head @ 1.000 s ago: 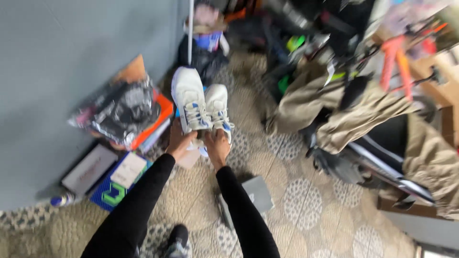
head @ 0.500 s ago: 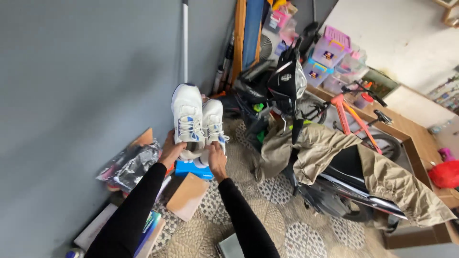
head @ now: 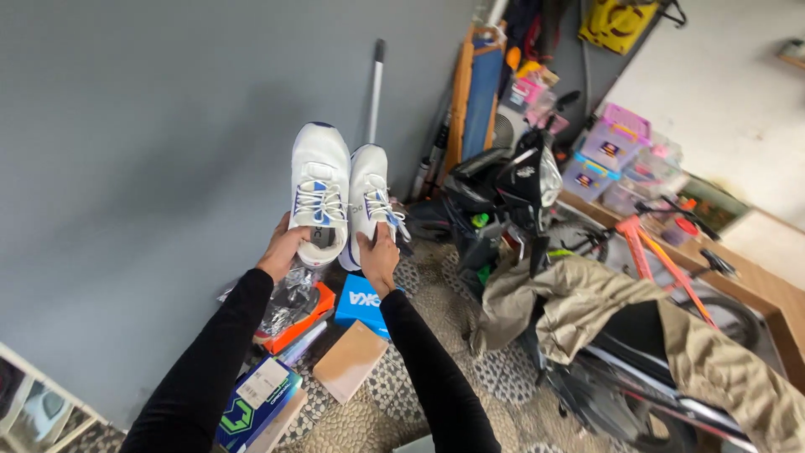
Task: The person picks up multiple pairs of shoes and sandals from the floor and places them onto a multi-tiered shoe rack. They handle flip-flops, slides, sneakers, and flats, arranging them on different shelves.
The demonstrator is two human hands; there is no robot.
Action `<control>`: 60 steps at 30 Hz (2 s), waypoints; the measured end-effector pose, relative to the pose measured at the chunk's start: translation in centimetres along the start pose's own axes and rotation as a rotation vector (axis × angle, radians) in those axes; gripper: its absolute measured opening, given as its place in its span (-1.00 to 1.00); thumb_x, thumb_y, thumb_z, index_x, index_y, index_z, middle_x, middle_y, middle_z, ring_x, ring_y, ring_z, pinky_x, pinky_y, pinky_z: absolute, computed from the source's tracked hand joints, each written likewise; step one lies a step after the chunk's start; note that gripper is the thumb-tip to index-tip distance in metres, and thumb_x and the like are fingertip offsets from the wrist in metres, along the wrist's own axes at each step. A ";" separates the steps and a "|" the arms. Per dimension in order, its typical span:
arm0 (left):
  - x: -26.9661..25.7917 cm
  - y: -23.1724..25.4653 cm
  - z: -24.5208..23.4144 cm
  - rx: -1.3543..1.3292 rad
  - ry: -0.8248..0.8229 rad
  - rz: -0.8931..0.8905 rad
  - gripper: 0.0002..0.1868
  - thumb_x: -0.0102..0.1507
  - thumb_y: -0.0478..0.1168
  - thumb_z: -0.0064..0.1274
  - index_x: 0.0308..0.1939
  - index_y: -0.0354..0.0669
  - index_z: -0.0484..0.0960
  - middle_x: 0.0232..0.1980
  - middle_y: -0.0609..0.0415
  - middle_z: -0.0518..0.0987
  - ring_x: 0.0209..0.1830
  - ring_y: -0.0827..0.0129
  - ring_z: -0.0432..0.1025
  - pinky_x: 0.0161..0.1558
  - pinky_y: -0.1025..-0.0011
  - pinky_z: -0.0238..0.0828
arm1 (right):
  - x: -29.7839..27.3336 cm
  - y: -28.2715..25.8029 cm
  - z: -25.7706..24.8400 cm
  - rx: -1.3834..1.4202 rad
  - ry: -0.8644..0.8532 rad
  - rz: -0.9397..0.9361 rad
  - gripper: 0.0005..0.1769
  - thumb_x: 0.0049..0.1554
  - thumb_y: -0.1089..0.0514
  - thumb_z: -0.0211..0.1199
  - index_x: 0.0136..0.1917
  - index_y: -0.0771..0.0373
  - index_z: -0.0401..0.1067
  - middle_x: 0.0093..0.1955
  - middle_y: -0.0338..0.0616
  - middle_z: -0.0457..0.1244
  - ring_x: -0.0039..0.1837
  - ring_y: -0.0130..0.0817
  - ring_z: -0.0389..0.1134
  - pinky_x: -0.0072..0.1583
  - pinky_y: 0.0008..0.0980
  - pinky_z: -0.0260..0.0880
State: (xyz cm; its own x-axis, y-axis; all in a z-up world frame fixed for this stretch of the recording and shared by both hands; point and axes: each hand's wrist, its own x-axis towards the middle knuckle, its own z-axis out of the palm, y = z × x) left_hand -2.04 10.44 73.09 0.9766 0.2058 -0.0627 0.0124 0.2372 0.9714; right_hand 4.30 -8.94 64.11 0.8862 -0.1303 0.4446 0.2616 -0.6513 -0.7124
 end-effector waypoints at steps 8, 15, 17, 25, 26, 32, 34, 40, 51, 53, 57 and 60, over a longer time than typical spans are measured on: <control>-5.2 2.0 -4.8 0.065 0.137 -0.002 -0.29 -0.03 -0.23 0.05 0.27 -0.01 0.53 0.02 -0.28 0.49 0.01 -0.07 0.42 -0.19 0.01 0.42 | -2.0 -4.8 3.2 0.017 -0.102 -0.029 -0.26 0.22 -0.12 0.21 0.56 0.16 0.15 0.22 0.19 0.33 0.23 0.25 0.37 0.25 0.21 0.32; -7.9 2.4 -9.3 0.024 0.310 0.056 -0.32 -0.08 -0.26 0.05 0.18 0.00 0.61 -0.08 -0.18 0.52 -0.02 0.05 0.42 -0.13 0.24 0.38 | -5.0 -10.2 6.1 -0.001 -0.214 -0.034 -0.34 0.19 -0.13 0.18 0.51 0.02 0.20 0.27 0.07 0.34 0.31 0.22 0.35 0.34 0.20 0.24; -8.3 1.8 -11.7 -0.020 0.327 0.074 -0.32 -0.07 -0.29 0.03 0.20 -0.07 0.56 -0.10 -0.16 0.47 -0.06 0.07 0.39 -0.13 0.26 0.37 | -5.8 -10.6 7.8 -0.004 -0.238 -0.054 -0.38 0.20 -0.13 0.17 0.48 0.01 0.22 0.27 0.06 0.34 0.30 0.22 0.35 0.33 0.21 0.25; -11.9 1.7 -24.3 -0.025 0.408 0.122 -0.34 -0.06 -0.29 0.02 0.19 -0.10 0.54 -0.27 -0.07 0.48 -0.40 0.21 0.41 -0.51 0.32 0.31 | -12.3 -20.3 11.6 0.065 -0.249 -0.150 -0.55 0.19 -0.07 0.18 0.30 0.10 0.31 0.19 0.11 0.35 0.22 0.29 0.37 0.27 0.23 0.29; -12.3 1.3 -26.7 -0.029 0.423 0.118 -0.27 -0.04 -0.28 0.04 0.28 -0.07 0.49 -0.22 -0.12 0.50 -0.37 0.17 0.43 -0.51 0.26 0.35 | -13.6 -22.2 12.0 0.073 -0.252 -0.169 -0.54 0.19 -0.05 0.18 0.32 0.10 0.31 0.19 0.12 0.35 0.22 0.29 0.38 0.26 0.25 0.29; -20.7 5.2 -36.9 -0.020 0.525 0.122 -0.24 -0.03 -0.28 0.01 0.33 -0.04 0.47 -0.17 -0.15 0.48 -0.32 0.16 0.41 -0.50 0.20 0.36 | -22.1 -31.5 17.4 0.157 -0.249 -0.274 -0.54 0.17 -0.01 0.21 0.31 0.10 0.33 0.18 0.10 0.36 0.21 0.23 0.39 0.22 0.19 0.34; -23.2 6.2 -39.9 -0.009 0.564 0.129 -0.27 -0.03 -0.29 0.00 0.29 0.02 0.50 -0.23 -0.14 0.48 -0.35 0.19 0.40 -0.50 0.23 0.34 | -25.2 -34.9 18.2 0.214 -0.254 -0.309 -0.53 0.17 0.00 0.22 0.32 0.12 0.34 0.19 0.10 0.36 0.23 0.22 0.39 0.22 0.18 0.34; -30.1 7.8 -48.6 0.014 0.651 0.203 -0.23 -0.03 -0.27 0.00 0.34 -0.05 0.48 0.09 -0.20 0.45 0.00 0.11 0.39 -0.19 0.07 0.44 | -33.5 -43.3 21.6 0.368 -0.310 -0.416 -0.52 0.17 0.04 0.23 0.33 0.18 0.34 0.20 0.17 0.34 0.24 0.26 0.36 0.20 0.16 0.35; -38.9 12.4 -62.0 -0.003 0.786 0.254 -0.08 0.04 -0.28 -0.04 0.54 -0.17 0.19 0.41 -0.32 0.25 0.33 -0.03 0.22 0.03 -0.11 0.37 | -41.7 -56.4 31.9 0.476 -0.372 -0.603 -0.65 0.18 0.04 0.25 0.20 0.18 0.40 0.09 0.07 0.34 0.22 0.15 0.36 0.20 0.02 0.36; -39.3 13.4 -63.8 -0.001 0.857 0.275 -0.15 0.02 -0.27 -0.04 0.46 -0.15 0.30 0.31 -0.28 0.32 0.24 -0.01 0.27 -0.08 -0.03 0.39 | -42.6 -59.5 31.6 0.506 -0.393 -0.634 -0.64 0.18 0.06 0.25 0.22 0.19 0.40 0.10 0.08 0.34 0.23 0.16 0.36 0.20 0.02 0.36; -39.6 15.8 -68.0 -0.049 0.908 0.320 -0.19 0.00 -0.25 -0.03 0.41 -0.12 0.40 0.22 -0.34 0.35 0.12 -0.05 0.30 -0.22 -0.04 0.38 | -43.6 -65.3 33.4 0.543 -0.389 -0.670 -0.68 0.18 0.07 0.25 0.17 0.18 0.41 0.04 0.04 0.35 0.17 0.19 0.38 0.15 0.08 0.38; -38.3 17.2 -71.5 -0.053 0.938 0.335 -0.19 -0.01 -0.25 -0.03 0.41 -0.09 0.41 0.25 -0.30 0.36 0.10 -0.02 0.33 -0.22 0.03 0.43 | -43.5 -67.8 38.5 0.561 -0.375 -0.696 -0.66 0.17 0.04 0.26 0.17 0.19 0.40 0.04 0.06 0.34 0.17 0.17 0.38 0.16 0.03 0.39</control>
State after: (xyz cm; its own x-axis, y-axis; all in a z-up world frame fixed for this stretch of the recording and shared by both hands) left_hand -54.59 74.51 75.82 0.3631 0.9311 0.0347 -0.2647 0.0674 0.9620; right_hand -37.26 69.69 72.15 0.5025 0.4598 0.7321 0.8322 -0.0278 -0.5538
